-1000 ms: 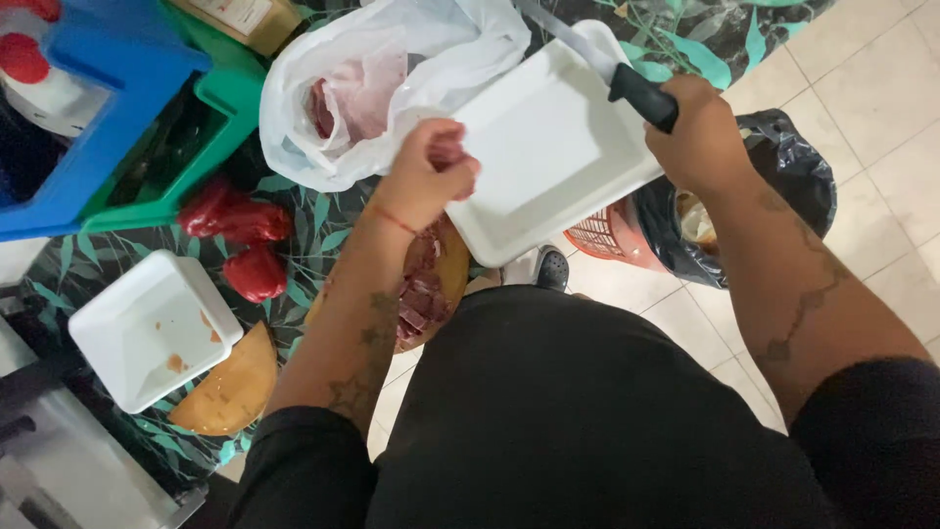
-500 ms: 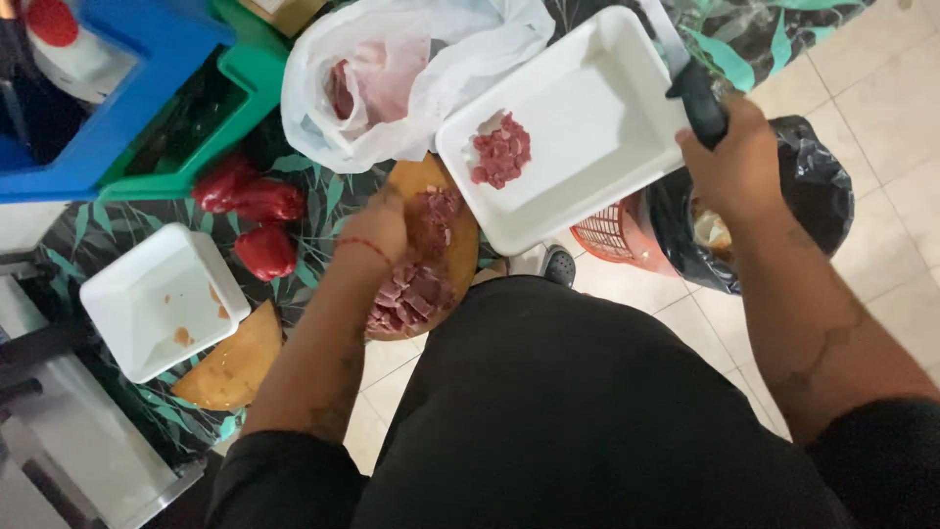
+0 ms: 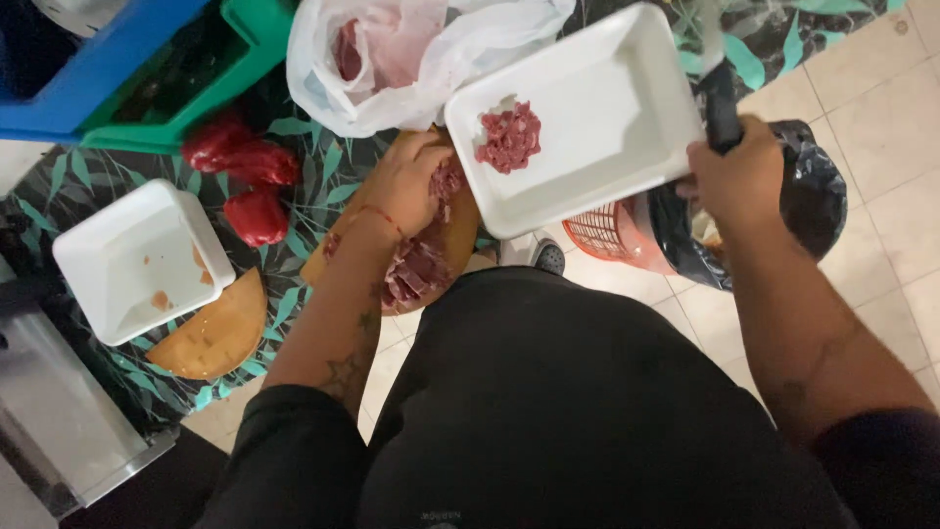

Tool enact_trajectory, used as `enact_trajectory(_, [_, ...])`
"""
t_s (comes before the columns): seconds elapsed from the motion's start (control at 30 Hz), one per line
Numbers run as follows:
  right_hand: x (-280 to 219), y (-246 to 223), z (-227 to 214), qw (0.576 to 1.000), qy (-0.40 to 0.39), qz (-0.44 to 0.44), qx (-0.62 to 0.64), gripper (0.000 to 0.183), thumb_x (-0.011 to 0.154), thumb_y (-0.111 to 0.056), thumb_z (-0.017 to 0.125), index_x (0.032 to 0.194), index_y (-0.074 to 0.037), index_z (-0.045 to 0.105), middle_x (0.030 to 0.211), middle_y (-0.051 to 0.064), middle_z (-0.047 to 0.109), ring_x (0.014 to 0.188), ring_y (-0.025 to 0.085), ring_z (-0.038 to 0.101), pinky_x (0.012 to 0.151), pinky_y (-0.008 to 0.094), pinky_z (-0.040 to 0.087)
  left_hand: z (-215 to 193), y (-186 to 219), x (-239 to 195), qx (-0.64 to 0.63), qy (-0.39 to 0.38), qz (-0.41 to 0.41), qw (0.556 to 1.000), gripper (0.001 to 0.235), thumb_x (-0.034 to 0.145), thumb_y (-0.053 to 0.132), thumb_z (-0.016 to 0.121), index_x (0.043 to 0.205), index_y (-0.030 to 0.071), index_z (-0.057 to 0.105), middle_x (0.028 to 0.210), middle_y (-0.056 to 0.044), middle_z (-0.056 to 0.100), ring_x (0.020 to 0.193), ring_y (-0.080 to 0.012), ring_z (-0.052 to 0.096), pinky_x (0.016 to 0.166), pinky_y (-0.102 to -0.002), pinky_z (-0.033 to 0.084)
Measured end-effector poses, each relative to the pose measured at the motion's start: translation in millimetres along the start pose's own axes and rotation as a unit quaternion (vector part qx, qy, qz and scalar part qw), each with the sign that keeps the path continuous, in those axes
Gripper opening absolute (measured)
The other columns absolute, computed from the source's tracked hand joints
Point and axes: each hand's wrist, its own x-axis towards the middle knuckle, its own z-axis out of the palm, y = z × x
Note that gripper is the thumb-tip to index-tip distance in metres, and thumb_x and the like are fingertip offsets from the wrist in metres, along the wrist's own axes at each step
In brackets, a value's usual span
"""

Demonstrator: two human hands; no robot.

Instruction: The person chops a large piece of raw red meat into small cubes on a wooden cutting board using a knife. They then transfer the chopped meat into a white styrofoam tray. Red bell peppers are visible on the counter nearby.

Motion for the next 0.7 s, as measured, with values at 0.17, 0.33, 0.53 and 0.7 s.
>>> enact_trajectory(0.17, [29.0,7.4,0.4,0.99,0.079,-0.018,0.111,0.017,0.091,-0.017,0.063,0.095,-0.006,0.051,0.085,0.012,0.06,0.053,0.025,0.071,0.047,0.032,0.068,-48.0,58.9,8.8,0.165,-0.069,0.179,0.967,0.016,0.054,0.025,0.062,0.068,0.019,0.066,0.068,-0.005,0.063,0.066,-0.032,0.058,0.071,-0.045,0.042])
enact_trajectory(0.33, [-14.6,11.2,-12.8,0.985,0.074,0.01,0.155,0.015,0.096,-0.016,0.068,0.097,-0.013,0.053,0.079,0.005,0.06,0.068,0.016,0.068,0.06,0.029,0.062,-31.9,48.3,-15.9,0.103,-0.237,-0.04,0.965,0.065,0.071,0.019,0.068,0.133,0.019,0.048,0.144,-0.012,0.035,0.127,-0.0406,0.038,0.091,-0.057,0.045])
enact_trajectory(0.53, [-62.1,50.9,-12.4,0.985,0.067,0.038,0.157,0.015,0.098,-0.019,0.068,0.105,-0.011,0.057,0.087,0.004,0.065,0.072,0.014,0.066,0.058,0.029,0.055,-30.0,47.1,-14.3,0.056,-0.226,-0.085,0.969,0.043,0.087,0.022,0.052,0.129,0.029,0.052,0.138,-0.013,0.035,0.125,-0.0461,0.038,0.099,-0.058,0.038])
enact_trajectory(0.7, [-84.8,43.9,-18.1,0.97,0.039,0.059,0.232,0.02,0.091,-0.008,0.069,0.104,-0.007,0.054,0.088,0.006,0.065,0.069,0.018,0.07,0.064,0.027,0.065,-43.9,80.7,6.1,-0.084,-0.26,-0.364,0.89,0.042,0.08,0.042,0.04,0.113,0.015,0.044,0.131,-0.021,0.048,0.113,-0.0467,0.05,0.083,-0.054,0.035])
